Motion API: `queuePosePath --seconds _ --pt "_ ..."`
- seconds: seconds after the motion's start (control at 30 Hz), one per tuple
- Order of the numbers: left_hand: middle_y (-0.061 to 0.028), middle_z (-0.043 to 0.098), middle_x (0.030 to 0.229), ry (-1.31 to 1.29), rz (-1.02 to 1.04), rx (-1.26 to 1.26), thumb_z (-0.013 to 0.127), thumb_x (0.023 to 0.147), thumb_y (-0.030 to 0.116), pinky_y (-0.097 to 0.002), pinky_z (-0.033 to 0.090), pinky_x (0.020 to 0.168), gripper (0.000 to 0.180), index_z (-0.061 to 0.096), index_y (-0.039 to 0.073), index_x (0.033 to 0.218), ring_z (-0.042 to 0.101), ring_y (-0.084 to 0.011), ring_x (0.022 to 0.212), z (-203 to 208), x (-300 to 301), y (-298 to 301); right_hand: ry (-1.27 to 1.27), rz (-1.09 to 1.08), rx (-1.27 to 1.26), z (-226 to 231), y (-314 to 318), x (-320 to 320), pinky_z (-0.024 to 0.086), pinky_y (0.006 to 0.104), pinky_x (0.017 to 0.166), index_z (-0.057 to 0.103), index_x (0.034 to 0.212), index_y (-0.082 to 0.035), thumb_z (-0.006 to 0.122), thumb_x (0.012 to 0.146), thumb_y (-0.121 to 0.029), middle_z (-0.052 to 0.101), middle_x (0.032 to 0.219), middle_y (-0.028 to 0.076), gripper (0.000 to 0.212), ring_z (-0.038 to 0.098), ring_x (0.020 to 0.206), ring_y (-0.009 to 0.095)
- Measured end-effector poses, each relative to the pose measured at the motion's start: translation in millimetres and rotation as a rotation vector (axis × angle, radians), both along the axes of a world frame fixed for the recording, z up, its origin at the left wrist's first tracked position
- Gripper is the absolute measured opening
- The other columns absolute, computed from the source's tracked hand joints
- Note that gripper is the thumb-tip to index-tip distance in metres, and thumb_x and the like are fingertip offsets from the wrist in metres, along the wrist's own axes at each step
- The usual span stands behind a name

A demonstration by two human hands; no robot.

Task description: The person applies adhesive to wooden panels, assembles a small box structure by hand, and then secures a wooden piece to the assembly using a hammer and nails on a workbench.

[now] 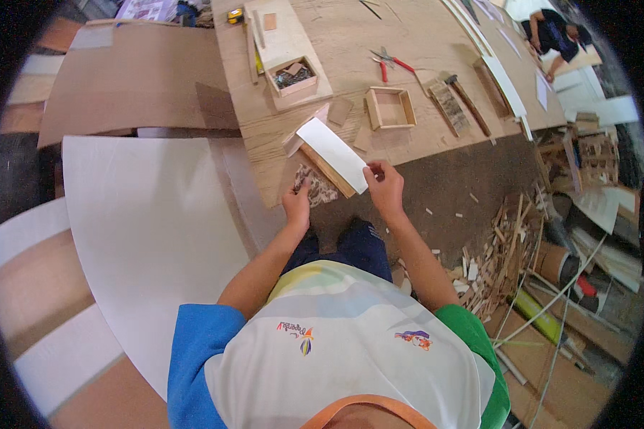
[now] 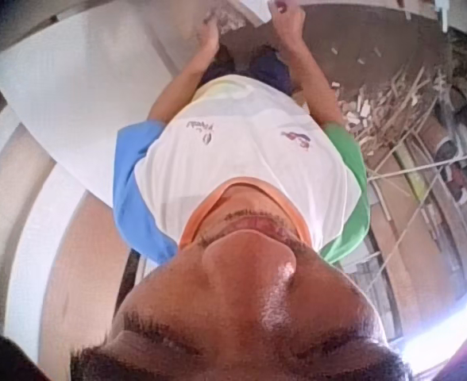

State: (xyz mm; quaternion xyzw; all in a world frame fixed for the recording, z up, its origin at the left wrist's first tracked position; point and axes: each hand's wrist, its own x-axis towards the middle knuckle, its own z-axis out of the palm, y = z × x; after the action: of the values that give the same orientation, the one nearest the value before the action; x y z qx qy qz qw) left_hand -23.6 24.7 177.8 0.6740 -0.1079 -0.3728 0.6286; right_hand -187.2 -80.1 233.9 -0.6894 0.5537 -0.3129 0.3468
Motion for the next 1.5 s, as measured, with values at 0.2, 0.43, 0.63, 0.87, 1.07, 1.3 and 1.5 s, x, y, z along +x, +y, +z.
queuePosePath --seconds 0.2,0.43,0.63,0.87,1.07,1.3,1.5 --pt "-0.0109 0.066 0.104 0.118 0.298 -0.016 0.062 0.091 0.028 -0.0299 0.047 0.081 0.037 0.062 -0.003 0.111 0.061 -0.0179 0.091 -11.6 5.8 -37.8 0.143 0.4 -0.055 -25.0 -61.5 46.9 0.048 0.0417 0.086 0.054 0.119 -0.004 0.072 0.077 -0.022 0.061 0.11 0.02 0.049 0.06 0.1 0.033" --pt "-0.0089 0.068 0.087 -0.034 0.517 0.125 0.061 0.091 0.027 -0.0306 0.047 0.075 0.032 0.067 -0.004 0.099 0.061 -0.0153 0.08 -25.4 9.8 -85.9 0.131 0.752 -0.009 -48.5 -108.7 88.8 0.043 0.0411 0.096 0.044 0.133 -0.006 0.071 0.079 -0.024 0.057 0.12 0.022 0.063 0.054 0.112 0.037" --pt "-0.0111 0.069 0.089 -0.065 0.636 0.211 0.063 0.088 0.031 -0.03 0.047 0.073 0.036 0.067 -0.004 0.098 0.062 -0.0157 0.079 -16.0 4.4 -98.7 0.078 0.989 0.046 -48.8 -126.6 108.8 0.042 0.0414 0.097 0.035 0.141 -0.009 0.069 0.081 -0.026 0.053 0.126 0.026 0.071 0.052 0.116 0.04" --pt "-0.0078 0.067 0.088 0.133 0.721 -0.14 0.06 0.091 0.034 -0.0294 0.046 0.073 0.041 0.066 -0.006 0.096 0.059 -0.0139 0.081 -19.1 -9.4 -121.1 0.09 1.043 0.008 -64.1 -138.4 112.5 0.046 0.0406 0.091 0.034 0.143 -0.009 0.066 0.083 -0.029 0.06 0.116 0.026 0.071 0.059 0.106 0.04" --pt "-0.0066 0.063 0.081 0.025 0.661 -0.013 0.056 0.092 0.039 -0.0319 0.046 0.068 0.044 0.065 -0.003 0.095 0.058 -0.0167 0.074 -27.2 -13.3 -122.5 0.031 1.031 0.085 -60.7 -133.5 113.5 0.046 0.0404 0.089 0.034 0.142 -0.007 0.067 0.082 -0.022 0.06 0.115 0.026 0.07 0.059 0.105 0.04" --pt "-0.0147 0.066 0.081 -0.103 0.561 0.115 0.055 0.092 0.037 -0.0347 0.046 0.069 0.045 0.066 -0.007 0.091 0.059 -0.0179 0.074 -35.2 -25.9 -101.1 0.076 0.996 0.149 -63.8 -128.5 115.0 0.045 0.0405 0.09 0.035 0.141 -0.004 0.067 0.082 -0.019 0.058 0.116 0.028 0.069 0.058 0.107 0.04" --pt "-0.0071 0.064 0.082 0.046 0.542 0.131 0.058 0.09 0.043 -0.0321 0.045 0.067 0.046 0.066 -0.002 0.095 0.058 -0.017 0.073 -8.6 -3.6 -114.3 0.094 0.987 0.087 -52.8 -130.6 117.0 0.045 0.0408 0.091 0.036 0.14 -0.003 0.068 0.081 -0.018 0.058 0.117 0.028 0.068 0.058 0.107 0.041"
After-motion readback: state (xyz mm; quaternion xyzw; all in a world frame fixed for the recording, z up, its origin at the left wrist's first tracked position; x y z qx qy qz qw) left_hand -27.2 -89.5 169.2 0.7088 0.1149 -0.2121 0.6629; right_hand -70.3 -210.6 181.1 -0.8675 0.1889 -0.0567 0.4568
